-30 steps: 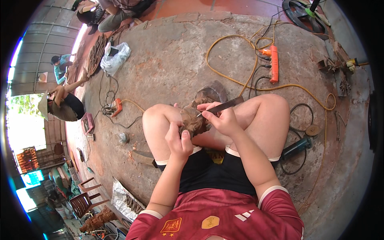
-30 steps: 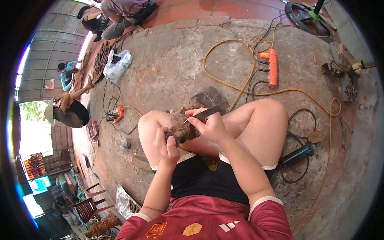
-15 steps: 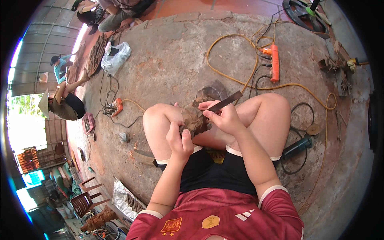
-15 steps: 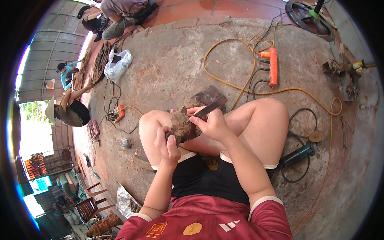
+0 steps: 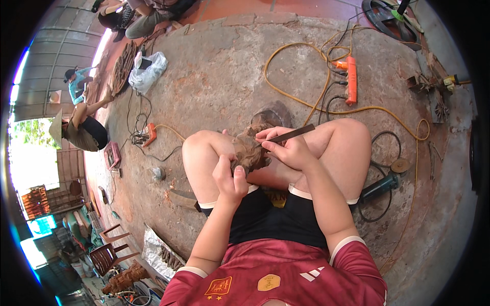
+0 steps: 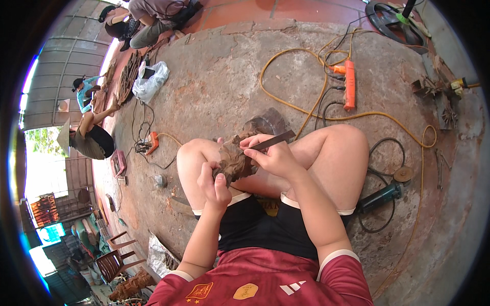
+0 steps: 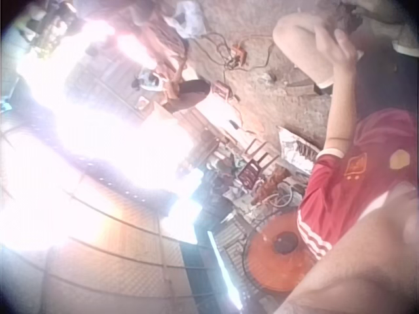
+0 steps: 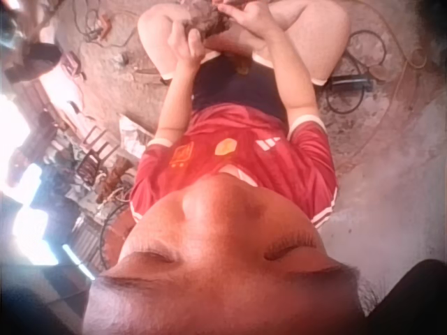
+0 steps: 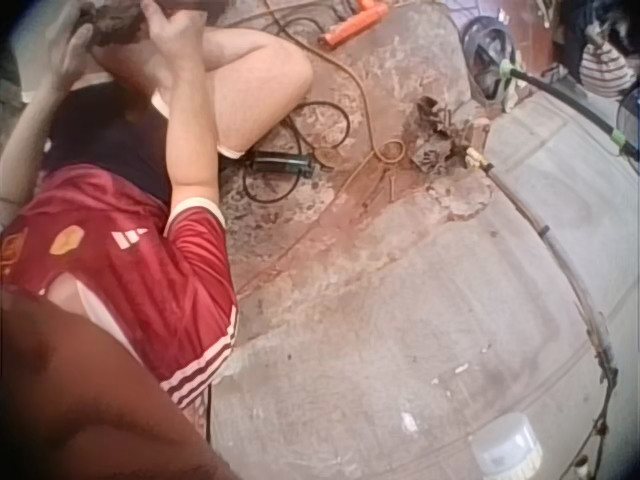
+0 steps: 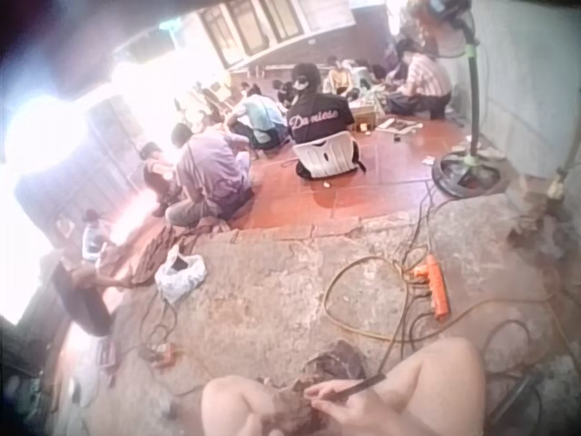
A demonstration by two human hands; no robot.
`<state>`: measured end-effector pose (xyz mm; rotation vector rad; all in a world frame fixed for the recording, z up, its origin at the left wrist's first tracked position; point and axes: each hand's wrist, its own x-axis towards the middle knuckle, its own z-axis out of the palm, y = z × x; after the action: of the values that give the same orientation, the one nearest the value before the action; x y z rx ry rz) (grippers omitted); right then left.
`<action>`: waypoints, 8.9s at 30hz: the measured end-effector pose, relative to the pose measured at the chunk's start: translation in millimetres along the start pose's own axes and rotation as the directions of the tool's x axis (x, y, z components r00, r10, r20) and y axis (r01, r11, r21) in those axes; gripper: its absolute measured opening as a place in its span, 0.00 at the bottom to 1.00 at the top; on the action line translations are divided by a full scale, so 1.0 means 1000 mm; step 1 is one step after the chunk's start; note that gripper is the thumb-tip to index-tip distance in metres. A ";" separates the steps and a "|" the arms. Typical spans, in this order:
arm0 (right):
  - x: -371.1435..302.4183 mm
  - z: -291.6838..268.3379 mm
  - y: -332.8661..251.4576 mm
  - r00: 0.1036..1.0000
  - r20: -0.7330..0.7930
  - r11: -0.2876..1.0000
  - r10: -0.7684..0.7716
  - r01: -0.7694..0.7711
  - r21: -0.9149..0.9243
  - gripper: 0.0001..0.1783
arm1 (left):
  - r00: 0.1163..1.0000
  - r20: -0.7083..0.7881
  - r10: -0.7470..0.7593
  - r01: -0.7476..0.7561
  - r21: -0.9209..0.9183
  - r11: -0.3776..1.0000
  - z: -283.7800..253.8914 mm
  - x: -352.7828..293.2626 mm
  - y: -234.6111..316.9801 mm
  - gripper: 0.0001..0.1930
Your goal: The person sits on the floor and carves a piece of wood using a knife held in the right hand. They rotate the wood to work on different sides, carefully shaping the material with precise strokes.
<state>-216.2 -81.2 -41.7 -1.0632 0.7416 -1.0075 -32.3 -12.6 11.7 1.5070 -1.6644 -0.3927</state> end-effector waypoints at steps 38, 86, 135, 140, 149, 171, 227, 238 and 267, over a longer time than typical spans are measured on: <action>-0.001 -0.004 -0.008 0.999 -0.032 1.000 0.022 -0.022 -0.010 0.06 | 1.000 0.008 0.005 -0.005 0.004 1.000 0.006 0.008 0.003 0.13; 0.004 0.007 0.006 0.958 -0.106 0.936 -0.265 0.229 -0.269 0.07 | 0.999 0.044 -0.033 0.034 -0.029 0.999 0.003 -0.005 -0.002 0.11; 0.021 -0.007 0.011 0.928 -0.173 0.865 -0.330 0.223 -0.450 0.08 | 0.997 -0.003 0.074 -0.074 0.026 0.997 -0.010 -0.047 -0.031 0.18; 0.021 -0.012 0.017 0.973 0.070 0.848 -0.218 0.224 -0.480 0.07 | 0.997 -0.006 0.075 -0.075 0.013 0.997 -0.008 -0.048 -0.027 0.18; 0.022 -0.014 0.024 0.966 0.055 0.831 -0.251 0.244 -0.500 0.08 | 0.998 -0.010 0.069 -0.069 0.007 0.998 -0.007 -0.044 -0.027 0.17; 0.025 -0.021 0.034 0.967 -0.004 0.873 -0.255 0.229 -0.431 0.07 | 0.999 -0.011 0.050 -0.050 0.015 0.999 -0.009 -0.040 -0.025 0.18; 0.011 0.009 0.015 0.977 -0.214 0.985 -0.012 -0.025 -0.171 0.06 | 0.967 0.051 0.248 -0.248 -0.013 0.969 0.006 -0.035 -0.009 0.15; 0.011 0.001 0.020 0.945 -0.317 0.962 -0.083 -0.007 -0.272 0.09 | 0.973 0.054 0.223 -0.223 -0.010 0.975 0.007 -0.032 -0.007 0.15; 0.002 0.003 -0.017 0.917 0.020 0.804 -0.398 0.359 -0.473 0.09 | 0.969 0.121 0.216 -0.218 0.007 0.976 0.005 -0.017 0.005 0.13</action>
<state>-218.1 -84.2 -24.9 -1.6509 0.8850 -1.2519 -40.7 2.6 6.2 1.3198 -1.9113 -0.3536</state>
